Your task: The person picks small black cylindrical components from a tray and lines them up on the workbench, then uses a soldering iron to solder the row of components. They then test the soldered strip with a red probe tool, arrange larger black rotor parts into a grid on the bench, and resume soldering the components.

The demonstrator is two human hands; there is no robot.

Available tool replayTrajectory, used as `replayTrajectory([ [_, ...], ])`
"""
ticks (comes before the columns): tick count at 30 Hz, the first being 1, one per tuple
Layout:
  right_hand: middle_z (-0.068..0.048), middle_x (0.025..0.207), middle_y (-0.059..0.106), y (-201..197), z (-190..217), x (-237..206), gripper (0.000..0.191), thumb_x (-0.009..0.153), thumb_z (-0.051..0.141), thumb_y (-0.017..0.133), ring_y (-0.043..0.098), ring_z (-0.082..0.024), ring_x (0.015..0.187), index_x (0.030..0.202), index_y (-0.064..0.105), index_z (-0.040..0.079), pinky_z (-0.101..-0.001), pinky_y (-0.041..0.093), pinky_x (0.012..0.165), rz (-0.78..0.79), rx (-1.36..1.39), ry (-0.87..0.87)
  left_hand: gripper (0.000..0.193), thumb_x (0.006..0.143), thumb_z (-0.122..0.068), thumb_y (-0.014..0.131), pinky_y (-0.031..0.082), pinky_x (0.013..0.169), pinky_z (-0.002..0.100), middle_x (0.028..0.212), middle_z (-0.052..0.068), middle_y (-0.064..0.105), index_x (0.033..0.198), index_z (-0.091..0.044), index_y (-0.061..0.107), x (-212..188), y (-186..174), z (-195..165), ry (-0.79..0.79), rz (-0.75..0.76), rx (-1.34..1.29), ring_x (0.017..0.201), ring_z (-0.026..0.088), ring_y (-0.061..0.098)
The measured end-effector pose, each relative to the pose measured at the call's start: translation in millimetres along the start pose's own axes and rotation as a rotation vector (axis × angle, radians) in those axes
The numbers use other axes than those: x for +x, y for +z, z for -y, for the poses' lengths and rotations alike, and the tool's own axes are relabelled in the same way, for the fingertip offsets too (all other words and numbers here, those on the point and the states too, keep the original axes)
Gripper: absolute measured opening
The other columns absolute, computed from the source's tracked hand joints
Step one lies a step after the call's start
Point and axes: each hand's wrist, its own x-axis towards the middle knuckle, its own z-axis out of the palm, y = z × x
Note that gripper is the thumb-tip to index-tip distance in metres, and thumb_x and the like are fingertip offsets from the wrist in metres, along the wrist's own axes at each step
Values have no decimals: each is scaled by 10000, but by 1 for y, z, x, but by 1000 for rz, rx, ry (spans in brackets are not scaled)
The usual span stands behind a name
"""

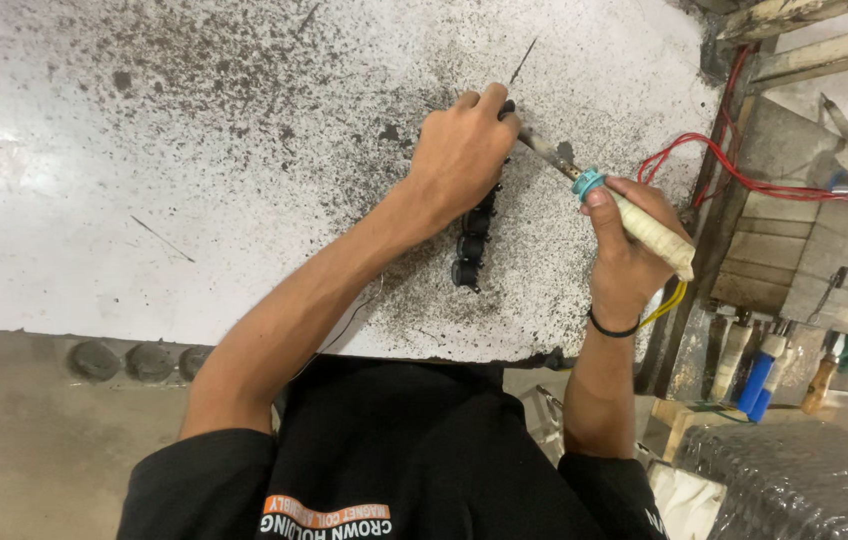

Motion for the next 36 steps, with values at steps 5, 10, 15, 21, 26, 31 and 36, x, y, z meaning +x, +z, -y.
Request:
replayTrajectory([
  [5, -158, 1044, 729, -2, 6, 4, 173, 1002, -25, 828, 711, -186, 886, 1125, 716, -71, -269, 591, 747, 46, -124, -74, 201, 767, 15, 716, 569, 509, 364, 996, 151, 642, 966, 1, 748, 0, -3, -1, -7, -46, -62, 839, 276, 696],
  [10, -159, 1013, 736, -5, 6, 6, 172, 1005, -3, 855, 703, -190, 873, 1116, 738, -62, -280, 569, 773, 71, -228, -126, 172, 743, 18, 719, 588, 608, 433, 952, 127, 594, 905, -16, 672, -2, -9, -2, -1, -147, -150, 799, 321, 698],
  [15, -131, 1010, 725, -10, 4, 2, 207, 988, 35, 831, 730, -190, 879, 1126, 719, -72, -283, 600, 792, 0, 22, 18, 206, 882, 75, 587, 545, 429, 436, 934, 184, 670, 1077, 8, 600, -2, -22, 3, -114, -28, -243, 592, 304, 683],
  [21, -146, 1063, 724, -72, 13, -37, 212, 1031, 49, 797, 723, -190, 843, 1169, 706, -84, -268, 584, 770, -141, -32, -98, 125, 966, -22, 609, 477, 502, 486, 788, 163, 710, 1083, -63, 595, -7, -45, 4, -116, -165, -174, 607, 345, 652],
  [26, -144, 1114, 693, -165, -6, -117, 248, 1052, 102, 753, 721, -220, 911, 1217, 678, -67, -357, 635, 803, -415, 32, -73, 92, 1018, -14, 557, 511, 535, 419, 831, 150, 727, 1088, -38, 611, -8, -77, -31, -88, -191, -345, 603, 258, 672],
  [31, -117, 1193, 695, -236, -67, -220, 415, 1044, 264, 674, 719, -264, 1033, 1343, 589, -11, -379, 609, 861, -874, 627, 265, 106, 1069, 13, 553, 490, 572, 348, 765, 111, 670, 1115, -34, 636, -52, -78, -96, 75, -170, -442, 625, 205, 638],
  [36, -179, 1205, 701, -261, -88, -265, 419, 1021, 258, 667, 712, -291, 1090, 1313, 600, -34, -378, 612, 967, -1124, 960, 216, 251, 938, 51, 533, 551, 589, 350, 796, 127, 710, 1140, -47, 643, -133, -13, -180, 207, 174, -554, 655, 255, 713],
])
